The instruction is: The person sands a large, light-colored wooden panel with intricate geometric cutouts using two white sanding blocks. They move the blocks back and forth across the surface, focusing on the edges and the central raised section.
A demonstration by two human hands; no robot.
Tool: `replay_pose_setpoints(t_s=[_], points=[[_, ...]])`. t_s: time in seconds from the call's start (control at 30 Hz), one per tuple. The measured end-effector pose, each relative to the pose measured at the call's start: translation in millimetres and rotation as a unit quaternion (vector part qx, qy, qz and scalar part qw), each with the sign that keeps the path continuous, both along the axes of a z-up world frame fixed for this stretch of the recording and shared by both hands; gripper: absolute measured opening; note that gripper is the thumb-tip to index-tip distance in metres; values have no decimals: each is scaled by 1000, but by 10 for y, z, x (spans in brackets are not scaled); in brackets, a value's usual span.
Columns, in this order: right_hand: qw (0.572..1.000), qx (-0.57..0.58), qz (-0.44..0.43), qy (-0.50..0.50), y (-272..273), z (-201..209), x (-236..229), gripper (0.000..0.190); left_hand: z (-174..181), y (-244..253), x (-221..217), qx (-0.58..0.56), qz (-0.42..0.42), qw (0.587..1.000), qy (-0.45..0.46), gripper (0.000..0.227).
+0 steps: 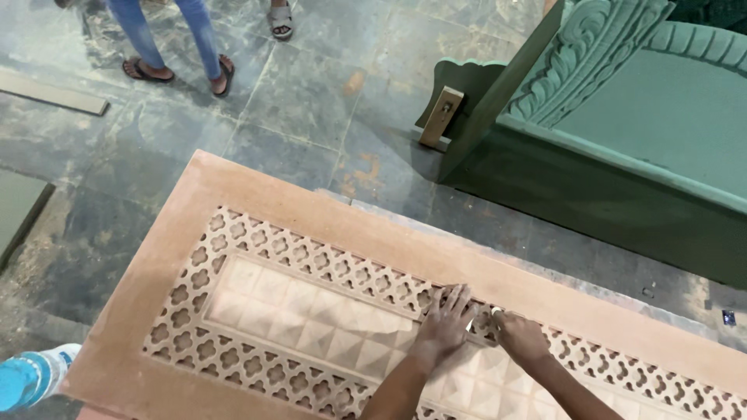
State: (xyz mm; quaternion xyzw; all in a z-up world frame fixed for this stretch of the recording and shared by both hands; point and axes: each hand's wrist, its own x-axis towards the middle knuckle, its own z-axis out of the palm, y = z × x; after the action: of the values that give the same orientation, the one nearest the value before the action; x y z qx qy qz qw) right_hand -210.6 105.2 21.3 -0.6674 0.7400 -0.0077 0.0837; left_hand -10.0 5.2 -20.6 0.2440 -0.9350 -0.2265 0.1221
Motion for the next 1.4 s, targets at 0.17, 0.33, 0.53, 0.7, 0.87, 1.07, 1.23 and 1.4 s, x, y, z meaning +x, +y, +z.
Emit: replay_pose_setpoints(t_s=[0.17,0.33,0.53,0.7,0.87,1.07,1.23,1.4], points=[[970,-1,-239,32,-91,-121,522,22,-24,14,25,-39,24,999,26,55],[795,19,-514,-321,-193,77,340,20,-78,61,-36,-51,18,998,41,48],[475,-118,-509,-708,64,245,-350,34,-130,-39,-43,-91,8,996,-5,50],[455,-154,-541,-690,567,108,-304,28,-108,144,-115,-48,59,994,84,48],[505,-133,-575,-630,651,174,-162,17,192,349,-289,-28,50,993,106,50],[666,-142,-510,-525,357,19,-88,18,205,481,-473,-57,84,993,56,43],[904,-129,-361,-191,235,-156,34,21,82,493,-485,-81,85,993,25,38],[881,-189,-391,-189,200,-141,153,24,104,474,-507,-119,88,989,15,39]])
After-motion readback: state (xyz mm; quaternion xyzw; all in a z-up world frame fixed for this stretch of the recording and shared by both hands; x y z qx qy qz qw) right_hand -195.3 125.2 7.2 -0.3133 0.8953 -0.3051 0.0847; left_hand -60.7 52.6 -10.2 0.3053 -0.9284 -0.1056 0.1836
